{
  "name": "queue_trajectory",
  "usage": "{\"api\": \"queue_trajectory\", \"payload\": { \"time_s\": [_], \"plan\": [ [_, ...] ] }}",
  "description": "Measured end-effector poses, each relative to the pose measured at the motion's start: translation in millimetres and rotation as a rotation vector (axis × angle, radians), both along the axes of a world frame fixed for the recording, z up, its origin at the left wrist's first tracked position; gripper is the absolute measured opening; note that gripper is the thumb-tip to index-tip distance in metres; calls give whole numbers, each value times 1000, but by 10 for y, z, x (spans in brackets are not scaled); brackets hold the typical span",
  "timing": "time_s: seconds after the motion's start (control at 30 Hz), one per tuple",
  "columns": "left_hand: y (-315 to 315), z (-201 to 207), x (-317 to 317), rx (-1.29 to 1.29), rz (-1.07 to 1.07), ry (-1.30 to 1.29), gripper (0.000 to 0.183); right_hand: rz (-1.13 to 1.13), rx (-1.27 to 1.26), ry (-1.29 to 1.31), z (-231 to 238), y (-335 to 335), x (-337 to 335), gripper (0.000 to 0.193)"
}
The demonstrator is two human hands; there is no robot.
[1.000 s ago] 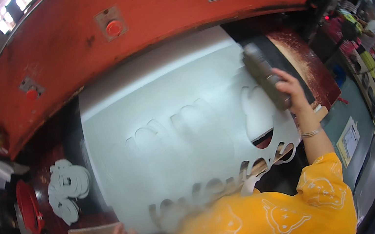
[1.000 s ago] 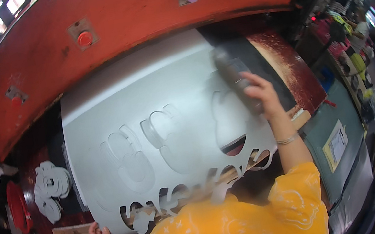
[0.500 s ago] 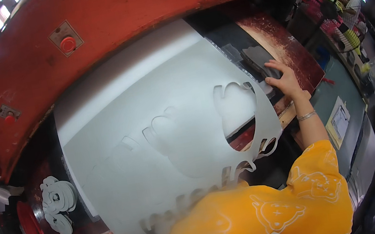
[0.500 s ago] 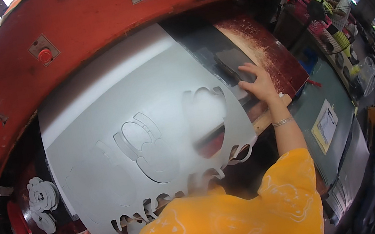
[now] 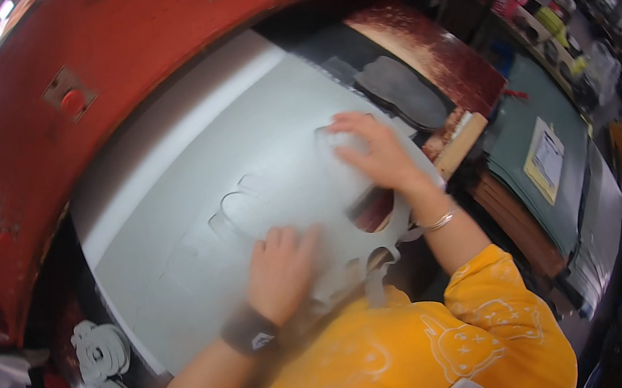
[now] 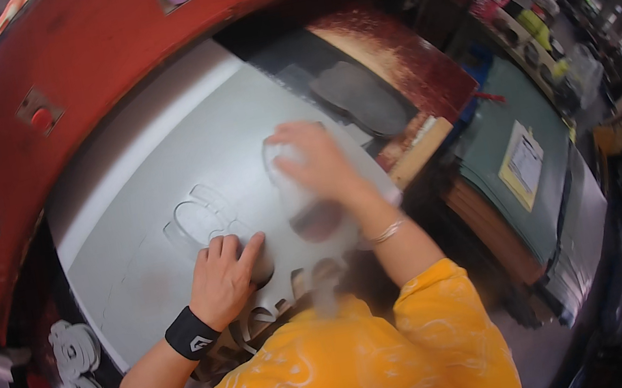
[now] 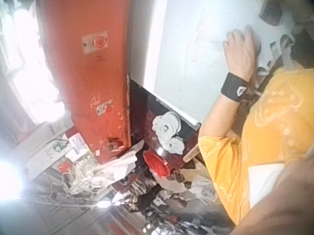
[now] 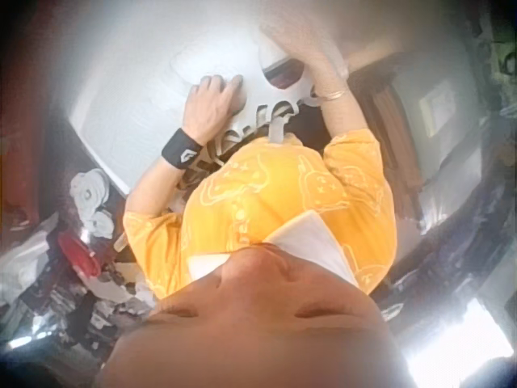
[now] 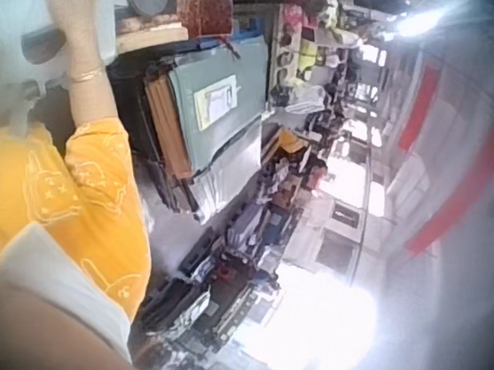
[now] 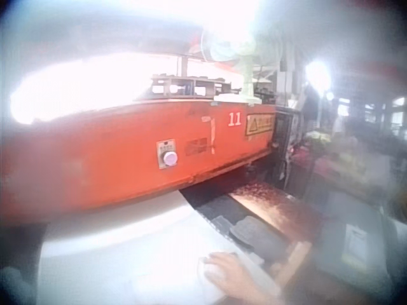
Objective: The person repeatedly rubs a gray shoe insole against a white sheet on a red machine, then removes cut-out shapes from the sheet and places them aside. The person continues the cycle by feeding new sheets and rubbing additional insoles.
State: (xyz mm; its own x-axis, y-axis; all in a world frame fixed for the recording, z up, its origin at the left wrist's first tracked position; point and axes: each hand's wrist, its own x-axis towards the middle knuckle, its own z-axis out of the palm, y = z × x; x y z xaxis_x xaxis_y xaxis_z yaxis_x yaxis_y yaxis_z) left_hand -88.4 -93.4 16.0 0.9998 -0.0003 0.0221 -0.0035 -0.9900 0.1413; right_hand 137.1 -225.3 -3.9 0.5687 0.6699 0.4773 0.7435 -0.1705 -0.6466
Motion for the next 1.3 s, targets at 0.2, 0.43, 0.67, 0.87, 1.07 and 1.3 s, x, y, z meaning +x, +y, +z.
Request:
{"api": "queue_trajectory", "payload": {
  "time_s": [0.2,0.43,0.67,0.87,1.07,1.3],
  "plan": [
    [43,-8,-20,73,-168,-142,67,-1,15,58,-145,21,-295,26],
    [478,-115,12,-1376,220,-52,38,237,59,96,54,-62,-701,25],
    [710,-204,72,-2022,619,-293,18,254,-65,-266,-65,156,-1068,50],
    [908,-96,198,-2091,696,-173,20,341,-234,-244,-199,117,-1062,54],
    [1670,337,311,-2128,392,-405,35,348,-315,-254,-154,141,-1069,54],
    [2009,968,137,-1909,482,-679,35,288,-339,-309,-107,177,-1114,56]
  ]
}}
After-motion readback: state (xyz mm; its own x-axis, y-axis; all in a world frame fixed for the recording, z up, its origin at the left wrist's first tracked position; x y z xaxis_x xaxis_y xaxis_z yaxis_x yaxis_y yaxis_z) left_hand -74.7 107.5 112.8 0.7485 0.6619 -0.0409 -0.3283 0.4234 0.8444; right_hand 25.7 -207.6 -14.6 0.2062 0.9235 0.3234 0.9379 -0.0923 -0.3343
